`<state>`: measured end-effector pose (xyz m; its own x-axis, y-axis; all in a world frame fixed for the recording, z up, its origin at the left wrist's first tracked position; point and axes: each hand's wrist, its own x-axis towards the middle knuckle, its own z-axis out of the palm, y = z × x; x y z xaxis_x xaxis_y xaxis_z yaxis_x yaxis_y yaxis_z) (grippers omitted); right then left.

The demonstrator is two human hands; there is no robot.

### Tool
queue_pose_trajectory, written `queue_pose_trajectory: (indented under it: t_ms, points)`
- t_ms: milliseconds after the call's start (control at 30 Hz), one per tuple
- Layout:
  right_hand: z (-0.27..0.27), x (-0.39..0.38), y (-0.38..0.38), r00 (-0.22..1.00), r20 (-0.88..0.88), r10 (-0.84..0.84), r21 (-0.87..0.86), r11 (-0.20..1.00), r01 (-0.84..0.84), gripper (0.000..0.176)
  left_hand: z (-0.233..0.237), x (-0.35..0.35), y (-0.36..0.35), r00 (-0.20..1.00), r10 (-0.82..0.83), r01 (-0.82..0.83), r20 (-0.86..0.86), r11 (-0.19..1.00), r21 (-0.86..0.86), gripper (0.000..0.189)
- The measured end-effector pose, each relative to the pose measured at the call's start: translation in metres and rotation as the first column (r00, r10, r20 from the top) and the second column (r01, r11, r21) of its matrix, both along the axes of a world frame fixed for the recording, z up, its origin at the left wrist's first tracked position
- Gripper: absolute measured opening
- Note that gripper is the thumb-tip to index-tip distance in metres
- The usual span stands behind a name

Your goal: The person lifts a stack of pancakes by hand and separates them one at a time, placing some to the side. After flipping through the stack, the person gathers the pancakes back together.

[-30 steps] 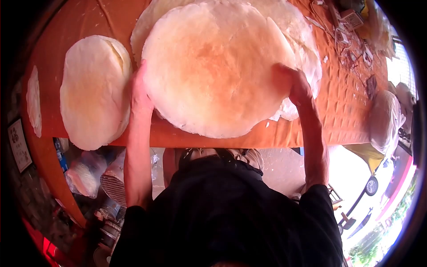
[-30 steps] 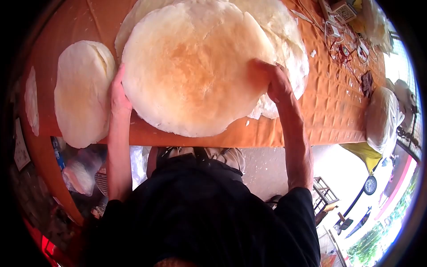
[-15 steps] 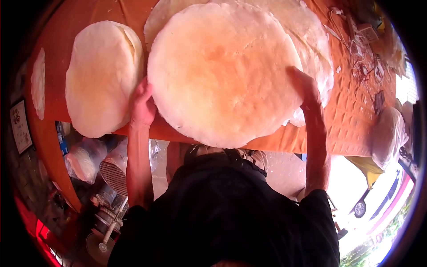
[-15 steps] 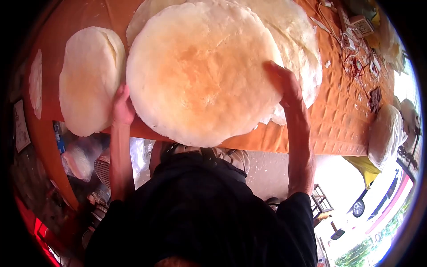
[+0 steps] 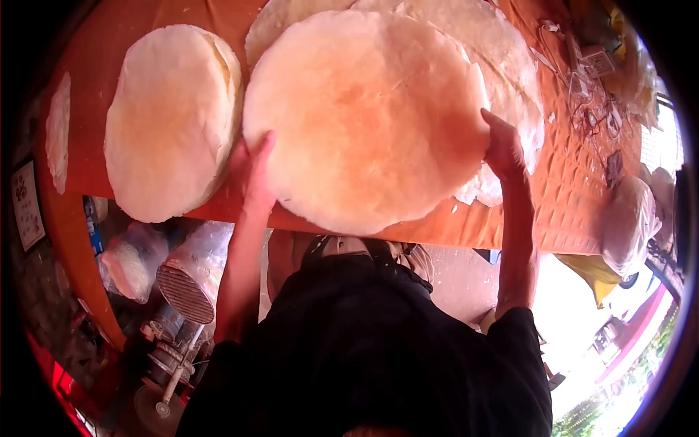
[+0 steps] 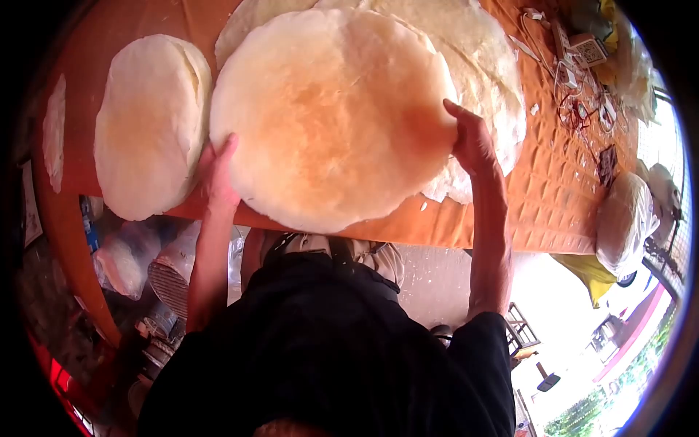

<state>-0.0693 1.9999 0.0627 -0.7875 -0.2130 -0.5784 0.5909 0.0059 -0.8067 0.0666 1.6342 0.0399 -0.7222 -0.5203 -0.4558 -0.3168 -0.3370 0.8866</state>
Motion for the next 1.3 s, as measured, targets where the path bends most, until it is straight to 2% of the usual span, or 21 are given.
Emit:
queue_pose_trajectory:
  t_ms: [67,100,167,200,267,300,400,433,467,633,767,800,833,900,933,967,1033,1133,1167,1200,1300]
  points:
    - [-0.003,-0.009,-0.005,0.998,0.053,-0.027,-0.021,0.999,0.029,0.040,-0.001,-0.014,0.004,0.999,-0.002,0.005,0.052,0.998,-0.068,0.054]
    - [0.006,-0.005,-0.010,1.000,0.024,-0.019,-0.129,0.991,0.021,0.038,0.000,-0.015,0.004,0.991,0.008,0.001,0.131,0.998,-0.070,0.054]
    - [-0.009,-0.009,-0.009,0.984,0.042,-0.171,-0.073,0.982,0.174,0.034,-0.001,-0.014,0.000,0.998,-0.022,0.017,0.050,0.994,0.107,0.056]
    - [-0.017,-0.012,-0.005,0.992,-0.028,-0.121,-0.073,0.990,0.119,0.033,-0.002,-0.016,-0.005,1.000,-0.026,0.026,-0.004,0.982,0.185,0.057]
    - [-0.032,-0.010,0.005,0.991,-0.137,-0.007,-0.073,0.997,-0.003,0.031,-0.009,-0.005,-0.011,0.988,-0.144,0.149,-0.063,0.985,0.086,0.057]
    - [-0.021,-0.013,0.000,0.997,-0.067,-0.024,0.029,0.999,0.026,0.031,-0.011,-0.001,-0.014,0.977,-0.196,0.199,-0.084,0.980,0.025,0.057]
    - [0.019,-0.017,-0.010,0.977,-0.214,-0.020,0.089,0.995,0.039,0.035,0.001,-0.006,-0.009,0.985,-0.142,0.149,-0.098,0.986,0.072,0.054]
    - [0.037,-0.020,-0.017,0.956,-0.293,-0.018,0.244,0.965,0.093,0.039,0.013,-0.010,-0.007,0.986,-0.138,0.146,-0.095,0.986,0.083,0.054]
    - [0.054,-0.028,-0.014,0.950,-0.311,0.028,0.260,0.964,0.057,0.042,0.026,-0.013,-0.009,0.984,-0.134,0.146,-0.114,0.983,0.111,0.052]
    - [0.113,-0.072,-0.008,0.874,-0.482,0.058,0.161,0.987,0.024,0.042,0.084,-0.022,-0.046,0.952,-0.099,0.155,-0.290,0.972,0.178,0.042]
    - [0.142,-0.093,-0.072,0.776,-0.625,0.080,0.006,0.995,-0.098,0.040,0.122,-0.008,-0.108,0.928,0.057,-0.031,-0.368,0.997,0.076,0.039]
    - [0.144,-0.094,-0.099,0.762,-0.641,0.094,-0.045,0.986,-0.160,0.040,0.127,0.000,-0.136,0.908,0.008,0.007,-0.418,0.999,0.034,0.040]
    - [0.143,-0.095,-0.128,0.751,-0.651,0.107,-0.105,0.968,-0.230,0.040,0.134,0.009,-0.161,0.906,0.026,-0.046,-0.422,0.998,-0.038,0.041]
    - [0.130,-0.092,-0.198,0.760,-0.629,0.165,-0.215,0.902,-0.374,0.040,0.142,0.033,-0.211,0.914,0.039,-0.047,-0.404,0.999,-0.011,0.044]
    - [0.118,-0.089,-0.233,0.783,-0.565,0.262,-0.281,0.831,-0.480,0.036,0.143,0.045,-0.233,0.926,0.084,-0.103,-0.367,0.994,-0.032,0.045]
    - [0.107,-0.076,-0.262,0.789,-0.537,0.297,-0.237,0.845,-0.479,0.034,0.143,0.055,-0.250,0.927,0.119,-0.135,-0.355,0.991,-0.022,0.046]
    - [0.084,-0.048,-0.319,0.800,-0.476,0.365,-0.148,0.864,-0.482,0.031,0.121,0.076,-0.292,0.950,0.079,-0.095,-0.301,0.995,-0.041,0.045]
    - [-0.012,-0.030,-0.352,0.849,-0.293,0.440,-0.227,0.830,-0.509,0.033,0.061,0.096,-0.347,0.993,0.099,-0.109,-0.057,0.973,-0.202,0.046]
    - [-0.030,-0.027,-0.351,0.830,-0.283,0.480,-0.221,0.810,-0.543,0.035,0.060,0.099,-0.350,0.989,0.131,-0.142,-0.070,0.973,-0.182,0.045]
    - [-0.005,-0.021,-0.355,0.865,-0.207,0.457,-0.162,0.856,-0.491,0.046,0.060,0.102,-0.351,0.983,0.165,-0.177,-0.086,0.970,-0.164,0.045]
    - [0.018,-0.029,-0.355,0.911,-0.262,0.317,0.201,0.942,-0.270,0.067,0.058,0.120,-0.346,0.949,0.280,-0.290,-0.148,0.955,-0.054,0.047]
